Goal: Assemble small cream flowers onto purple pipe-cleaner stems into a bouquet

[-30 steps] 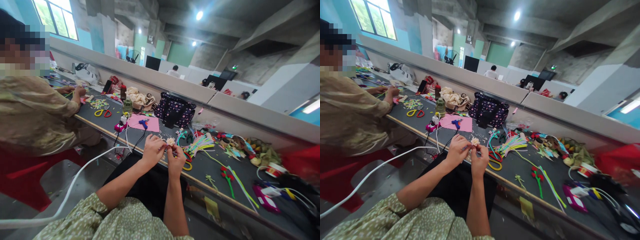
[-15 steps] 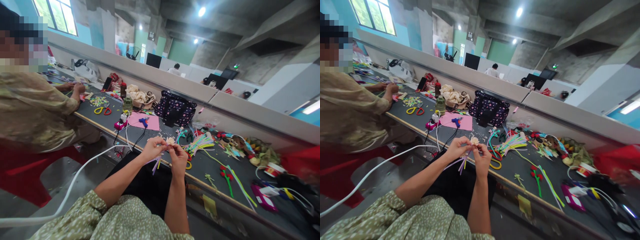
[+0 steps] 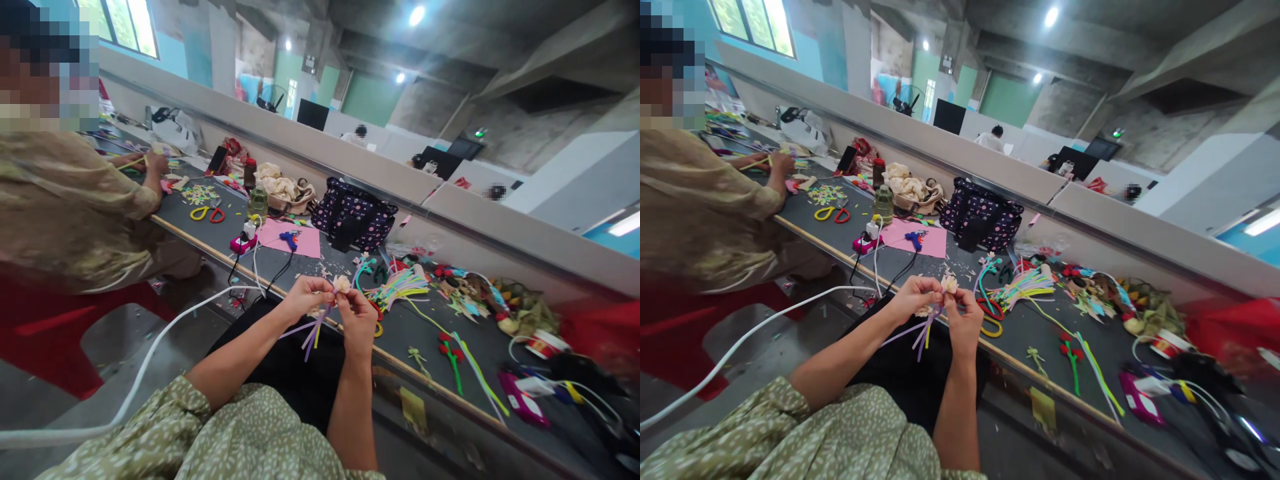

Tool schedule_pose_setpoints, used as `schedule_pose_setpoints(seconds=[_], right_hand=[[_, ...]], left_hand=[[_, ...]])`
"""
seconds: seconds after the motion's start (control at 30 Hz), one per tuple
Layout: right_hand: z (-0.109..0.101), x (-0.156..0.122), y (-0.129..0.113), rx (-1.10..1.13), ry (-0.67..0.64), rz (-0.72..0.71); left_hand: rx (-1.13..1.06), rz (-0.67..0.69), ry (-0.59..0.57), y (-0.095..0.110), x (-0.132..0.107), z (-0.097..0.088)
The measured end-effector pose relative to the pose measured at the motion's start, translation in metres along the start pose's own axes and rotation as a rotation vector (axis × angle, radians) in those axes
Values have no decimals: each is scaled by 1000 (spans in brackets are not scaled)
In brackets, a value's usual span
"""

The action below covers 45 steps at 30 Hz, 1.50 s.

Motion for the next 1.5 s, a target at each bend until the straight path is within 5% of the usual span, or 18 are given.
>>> schedule_pose_setpoints(seconds=[0.37,0.6,0.8,1.07,1.5], right_hand=[[4,0,8,-5,137,32],[2,-2,4,-6,114,28],[3,-1,7,41,45,36],[4,-2,12,186,18,99],[10,-5,23,263,-78,167]], left_hand=[[414,69,122,18,-3,-7],[743,170,258,27,-10,-9],[585,162,205,25,-8,-11],[-103,-68,-61,-3,-7,1],[-205,-176,-157,-22,-5,-1]])
Point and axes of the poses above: each hand's wrist, its own x-axis towards the middle knuckle, its own z-axis out of the palm, y = z × x, the point moved 7 cm from there along x, towards the middle knuckle, and after that the axes turned 7 degrees about -y, right-handed, at the moved point
